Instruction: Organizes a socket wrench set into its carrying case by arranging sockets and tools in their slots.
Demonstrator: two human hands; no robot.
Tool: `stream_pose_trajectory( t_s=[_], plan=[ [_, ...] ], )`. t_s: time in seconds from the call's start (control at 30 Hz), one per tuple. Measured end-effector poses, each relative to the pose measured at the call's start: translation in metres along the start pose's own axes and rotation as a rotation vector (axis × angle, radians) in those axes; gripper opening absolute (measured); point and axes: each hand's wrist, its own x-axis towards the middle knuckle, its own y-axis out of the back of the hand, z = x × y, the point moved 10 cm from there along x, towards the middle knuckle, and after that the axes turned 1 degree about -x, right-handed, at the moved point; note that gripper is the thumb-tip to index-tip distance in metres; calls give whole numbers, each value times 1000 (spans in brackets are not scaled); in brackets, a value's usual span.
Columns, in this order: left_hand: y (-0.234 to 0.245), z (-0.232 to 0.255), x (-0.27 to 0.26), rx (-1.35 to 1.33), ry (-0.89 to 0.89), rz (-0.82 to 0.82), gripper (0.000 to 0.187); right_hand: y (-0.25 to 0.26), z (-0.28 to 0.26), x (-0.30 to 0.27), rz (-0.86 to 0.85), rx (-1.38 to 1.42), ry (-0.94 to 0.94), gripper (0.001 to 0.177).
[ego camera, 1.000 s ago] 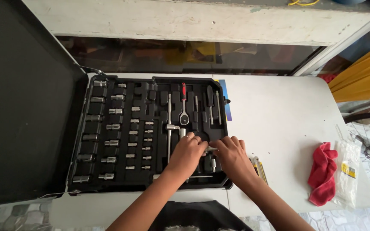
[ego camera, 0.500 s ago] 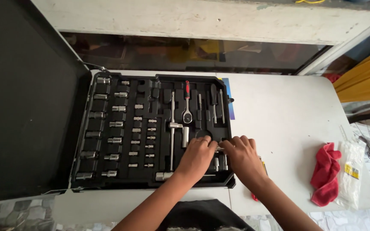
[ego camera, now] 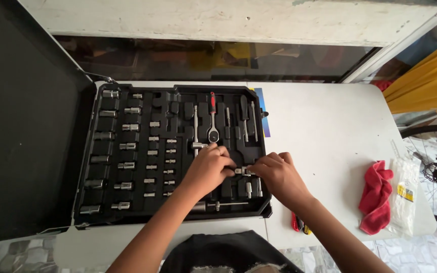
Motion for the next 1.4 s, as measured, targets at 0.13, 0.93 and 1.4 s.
stream_pose_trajectory(
  t_s=[0.13,0.93,1.4],
  plan=[
    [-11,3,2,24,-8,-30,18,-11,13,-1,10,21,-47,30],
    [-22,1,8,133,-15,-101,17,-14,31,11,-202,138,-190,14],
    [-46,-13,4,282,-14,-128,30,-18,27,8,-144,113,-139,14]
  ],
)
